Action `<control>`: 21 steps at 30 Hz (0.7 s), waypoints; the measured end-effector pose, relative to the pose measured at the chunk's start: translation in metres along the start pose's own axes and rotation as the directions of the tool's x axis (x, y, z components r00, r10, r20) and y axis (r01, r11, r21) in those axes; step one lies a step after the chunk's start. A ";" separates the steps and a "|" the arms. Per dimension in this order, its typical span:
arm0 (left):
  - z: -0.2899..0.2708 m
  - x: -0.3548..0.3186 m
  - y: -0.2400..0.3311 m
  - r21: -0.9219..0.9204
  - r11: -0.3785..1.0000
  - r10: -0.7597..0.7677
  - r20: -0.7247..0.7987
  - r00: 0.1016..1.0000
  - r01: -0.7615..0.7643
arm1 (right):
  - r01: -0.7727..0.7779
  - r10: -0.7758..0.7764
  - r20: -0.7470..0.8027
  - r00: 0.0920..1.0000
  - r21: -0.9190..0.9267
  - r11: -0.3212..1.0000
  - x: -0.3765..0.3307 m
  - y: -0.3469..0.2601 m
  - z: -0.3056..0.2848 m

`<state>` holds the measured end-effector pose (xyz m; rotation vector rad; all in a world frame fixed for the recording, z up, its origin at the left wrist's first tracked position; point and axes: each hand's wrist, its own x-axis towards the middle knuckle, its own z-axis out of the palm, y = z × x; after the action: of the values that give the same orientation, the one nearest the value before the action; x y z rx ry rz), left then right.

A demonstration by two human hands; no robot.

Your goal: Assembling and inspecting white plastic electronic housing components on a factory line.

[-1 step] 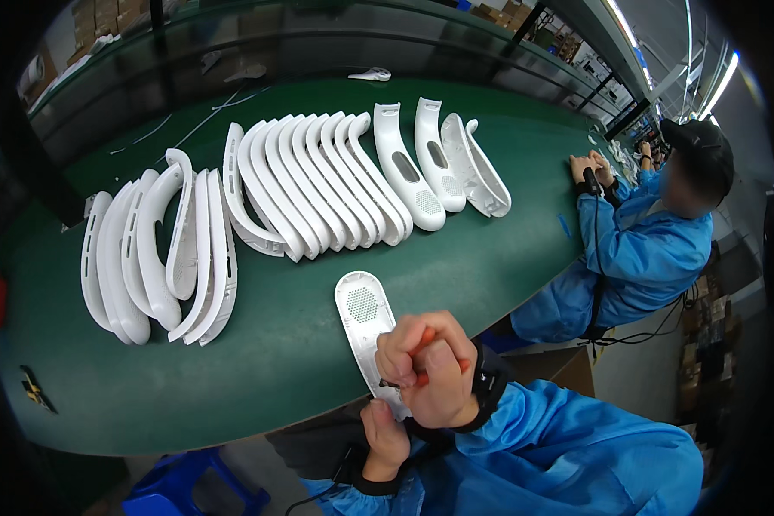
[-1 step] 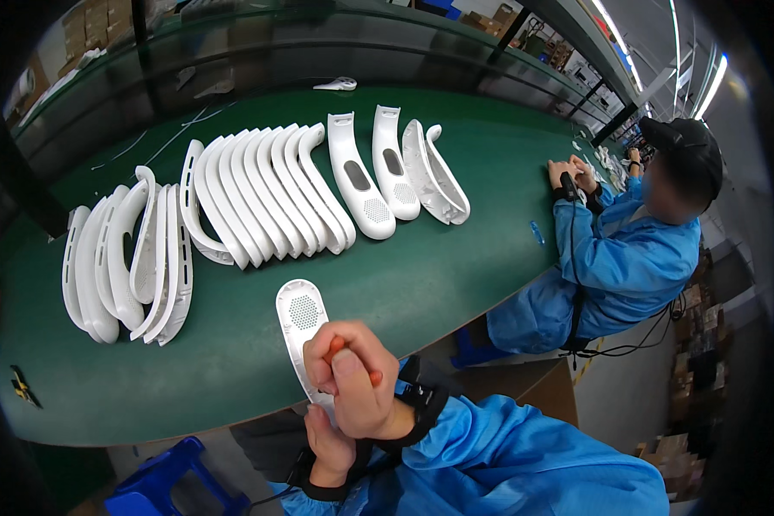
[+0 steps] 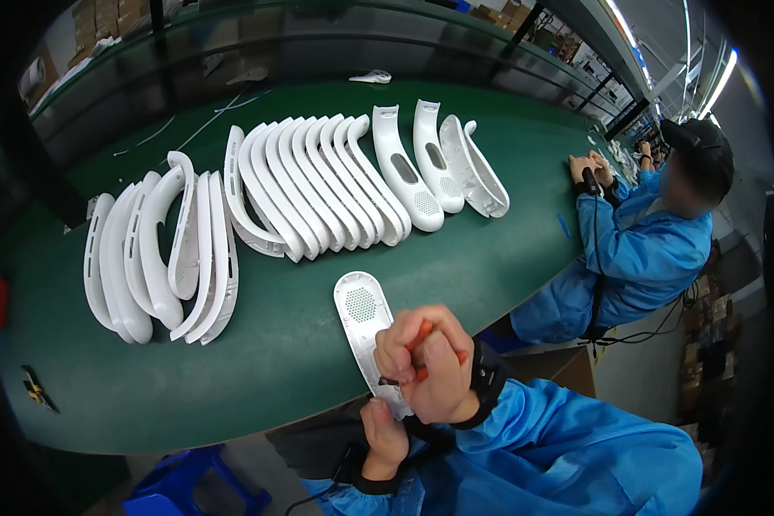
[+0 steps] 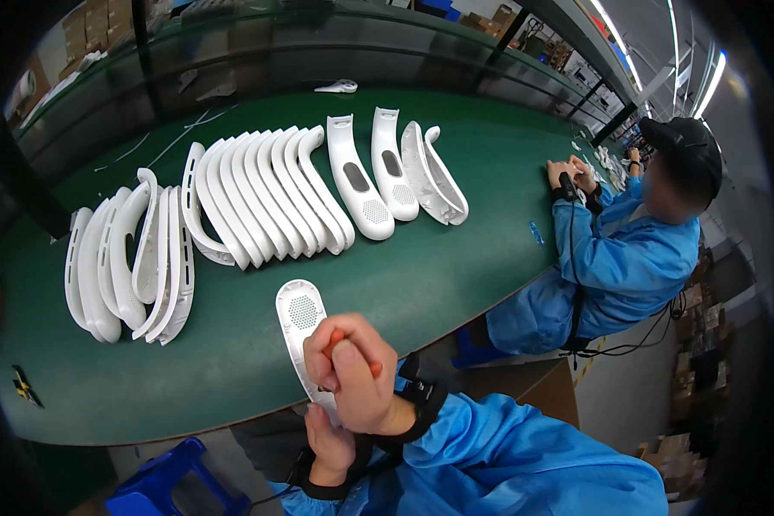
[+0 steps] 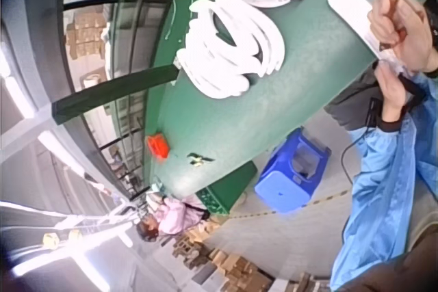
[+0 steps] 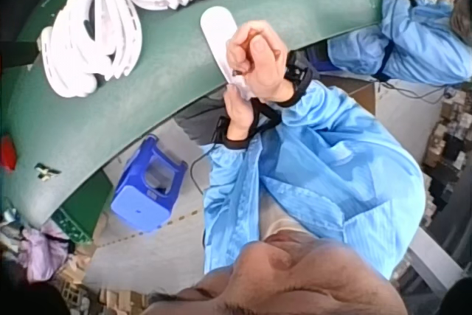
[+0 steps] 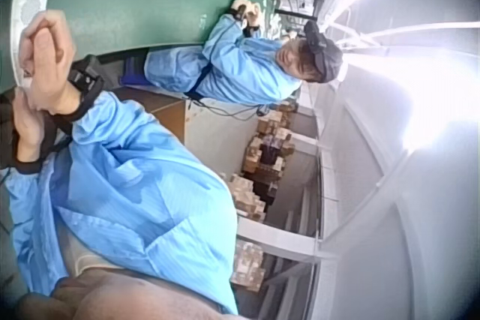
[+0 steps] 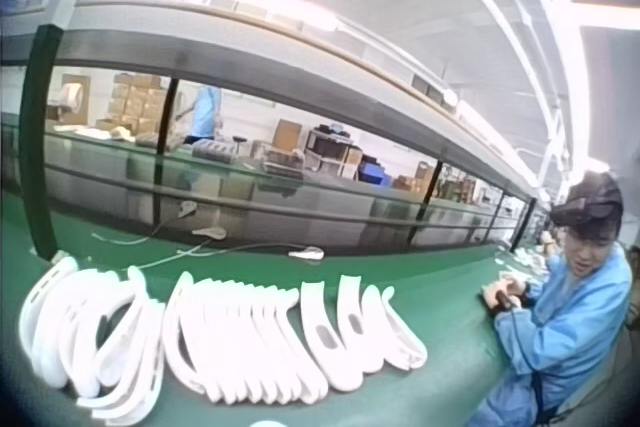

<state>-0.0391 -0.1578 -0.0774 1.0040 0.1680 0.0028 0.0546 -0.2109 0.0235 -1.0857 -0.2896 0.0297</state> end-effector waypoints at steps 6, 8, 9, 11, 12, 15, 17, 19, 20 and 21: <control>0.006 0.008 0.023 -0.120 0.990 -0.054 0.154 0.987 0.073 | -0.125 0.134 0.048 0.990 -0.144 0.982 0.020 -0.049 -0.030; 0.008 0.007 0.030 -0.063 0.995 -0.066 0.184 0.981 0.079 | -0.154 0.175 0.042 0.984 -0.308 0.939 0.017 -0.059 -0.040; 0.011 0.002 0.035 0.091 0.994 -0.069 0.175 0.982 0.054 | -0.172 0.232 0.049 0.971 -0.530 0.831 0.011 -0.059 -0.045; 0.022 -0.002 0.058 0.354 0.933 -0.126 0.155 0.980 0.064 | -0.156 0.331 0.074 0.941 -0.772 0.616 0.000 -0.060 -0.056; 0.029 -0.004 0.066 0.453 0.891 -0.075 0.171 0.982 -0.011 | -0.151 0.361 0.104 0.927 -0.777 0.611 -0.008 -0.060 -0.062; 0.042 -0.007 0.088 0.699 0.704 -0.045 0.226 0.973 -0.129 | -0.228 0.507 0.149 0.849 -0.762 0.606 -0.016 -0.066 -0.069; 0.055 -0.005 0.100 0.866 0.434 0.053 0.250 0.967 -0.248 | -0.308 0.466 0.178 0.867 -0.545 0.780 -0.026 -0.057 -0.076; 0.068 -0.013 0.118 0.889 0.375 0.161 0.218 0.963 -0.264 | -0.306 0.427 0.240 0.872 -0.412 0.858 -0.026 -0.049 -0.079; 0.074 -0.017 0.126 0.901 0.350 0.166 0.210 0.964 -0.257 | -0.463 0.535 0.270 0.800 -0.290 0.838 -0.023 -0.054 -0.080; 0.078 -0.019 0.130 0.913 0.325 0.170 0.201 0.965 -0.248 | -0.608 0.627 0.317 0.712 -0.169 0.776 -0.020 -0.057 -0.081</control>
<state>-0.0371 -0.1544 0.0752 2.2254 -0.0635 0.1277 0.0486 -0.3118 0.0341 -1.1877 -0.2374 0.8447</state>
